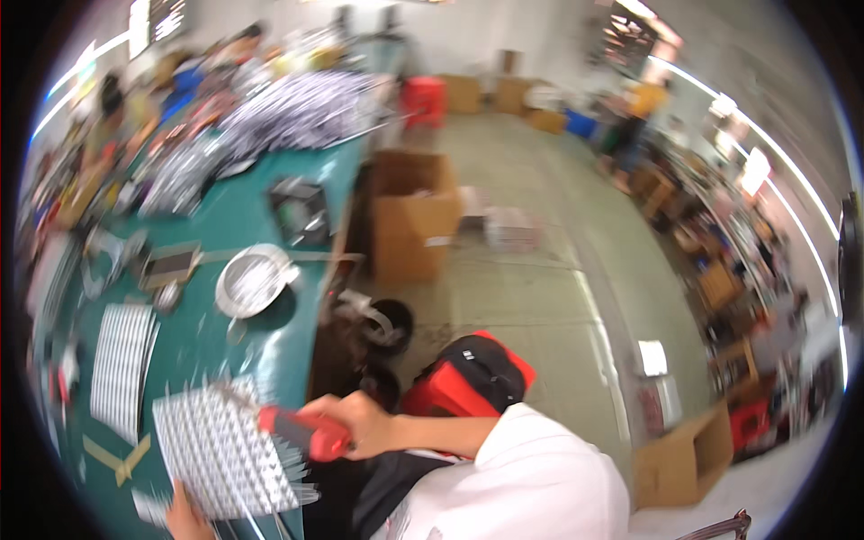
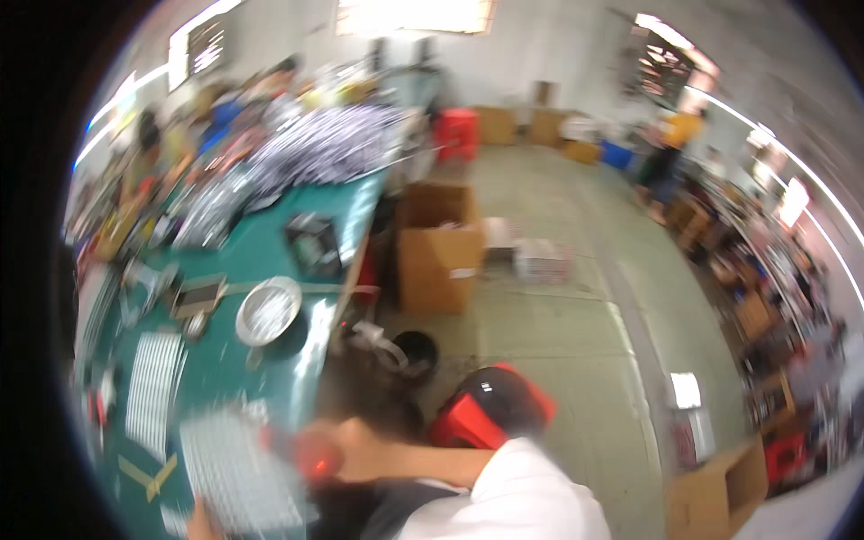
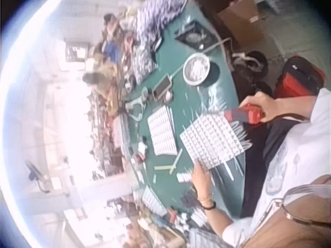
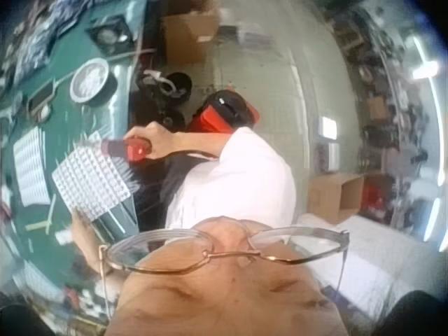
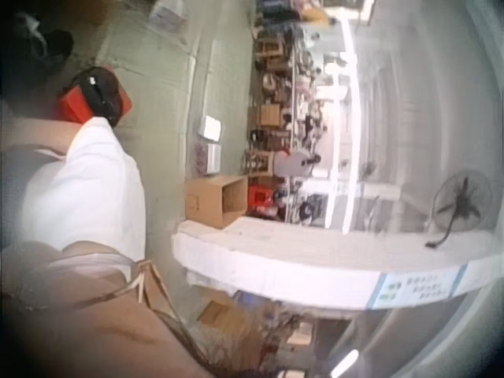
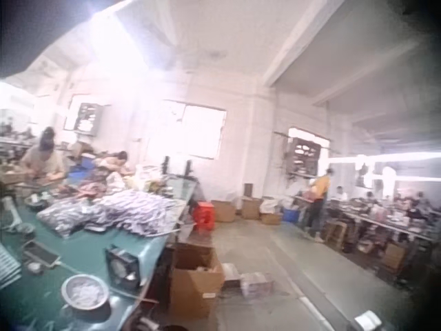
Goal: The person solders components onto circuit boards with a soldering gun. The person then takes wires from the table and solders red, black, and white wires onto the circuit boards.
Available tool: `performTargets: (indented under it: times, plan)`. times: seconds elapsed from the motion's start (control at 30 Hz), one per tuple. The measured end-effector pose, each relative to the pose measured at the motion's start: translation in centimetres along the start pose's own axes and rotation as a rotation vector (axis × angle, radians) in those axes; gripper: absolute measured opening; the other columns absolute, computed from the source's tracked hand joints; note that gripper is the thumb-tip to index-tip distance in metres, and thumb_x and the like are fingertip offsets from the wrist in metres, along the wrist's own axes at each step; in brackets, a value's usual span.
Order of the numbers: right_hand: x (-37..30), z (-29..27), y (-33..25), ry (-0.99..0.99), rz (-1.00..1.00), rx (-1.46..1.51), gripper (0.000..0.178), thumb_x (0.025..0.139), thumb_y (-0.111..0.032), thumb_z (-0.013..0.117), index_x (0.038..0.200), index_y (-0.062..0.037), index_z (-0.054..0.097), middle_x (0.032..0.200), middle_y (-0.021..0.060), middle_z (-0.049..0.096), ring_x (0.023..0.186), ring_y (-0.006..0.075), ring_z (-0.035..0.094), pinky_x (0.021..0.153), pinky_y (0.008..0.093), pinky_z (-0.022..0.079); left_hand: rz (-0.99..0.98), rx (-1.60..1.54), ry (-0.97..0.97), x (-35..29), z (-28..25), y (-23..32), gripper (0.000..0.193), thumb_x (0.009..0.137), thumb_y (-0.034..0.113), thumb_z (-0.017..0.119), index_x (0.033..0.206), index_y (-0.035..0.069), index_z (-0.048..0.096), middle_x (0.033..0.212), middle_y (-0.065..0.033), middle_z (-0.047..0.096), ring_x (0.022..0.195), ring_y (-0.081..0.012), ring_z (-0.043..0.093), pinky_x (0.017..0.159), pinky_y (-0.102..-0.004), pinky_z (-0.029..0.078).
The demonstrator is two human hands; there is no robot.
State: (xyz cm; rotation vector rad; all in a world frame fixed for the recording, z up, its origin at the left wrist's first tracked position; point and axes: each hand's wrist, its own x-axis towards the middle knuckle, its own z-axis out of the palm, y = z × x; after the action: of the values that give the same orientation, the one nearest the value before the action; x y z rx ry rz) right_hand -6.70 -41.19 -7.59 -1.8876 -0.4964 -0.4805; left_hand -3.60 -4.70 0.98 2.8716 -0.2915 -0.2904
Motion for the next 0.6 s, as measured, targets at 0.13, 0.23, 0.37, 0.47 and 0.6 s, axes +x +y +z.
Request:
performTargets:
  times: [0.13,0.23,0.37,0.47,0.6]
  plan:
    - [-0.1,-2.7,-0.1,0.050,-0.098,-0.143,0.053,0.068,-0.024,0.083,0.111,-0.0044,0.059,0.093,0.0097,0.068,0.073,0.0212,0.068,0.066,0.0325,0.054,-0.016,0.101,0.037,-1.2,2.5,-1.5,0.067,0.072,-0.009,0.048,0.138,-0.002,0.040,0.114,-0.0230,0.061,0.098,-0.0378,0.057,0.083,-0.0441,0.041]
    - [-4.3,-3.4,3.4,-0.064,0.379,-0.422,0.057,0.070,-0.035,0.081,0.113,-0.0059,0.058,0.084,0.0076,0.067,0.073,0.0232,0.068,0.067,0.0332,0.054,0.136,0.046,0.216,-2.0,2.8,-0.4,0.067,0.070,-0.009,0.053,0.136,-0.001,0.041,0.129,-0.0204,0.054,0.108,-0.0347,0.055,0.089,-0.0398,0.041]
    - [-5.7,-1.3,4.5,0.097,0.450,0.139,0.036,0.074,-0.008,0.076,0.099,-0.0042,0.051,0.070,0.0025,0.058,0.055,0.0131,0.059,0.056,0.0280,0.050,0.069,-0.011,0.233,-4.6,3.1,-0.6,0.065,0.078,-0.006,0.054,0.141,0.003,0.038,0.121,-0.0182,0.059,0.101,-0.0330,0.058,0.091,-0.0393,0.041]
    - [-4.3,-0.6,1.8,0.093,0.343,0.285,0.020,0.081,0.003,0.067,0.091,-0.0026,0.050,0.069,0.0022,0.055,0.052,0.0101,0.054,0.050,0.0242,0.044,0.063,-0.030,0.234,-5.5,2.8,-0.4,0.064,0.079,-0.005,0.056,0.140,0.003,0.039,0.122,-0.0184,0.058,0.101,-0.0332,0.057,0.093,-0.0390,0.040]
    - [-4.4,-1.6,2.0,-0.024,0.179,0.250,0.008,0.087,0.001,0.061,0.085,-0.0020,0.053,0.071,0.0042,0.055,0.053,0.0102,0.051,0.050,0.0241,0.044,-0.019,-0.120,0.170,-6.6,2.0,0.8,0.060,0.079,-0.002,0.059,0.137,0.002,0.044,0.125,-0.0188,0.057,0.101,-0.0336,0.056,0.093,-0.0397,0.041]
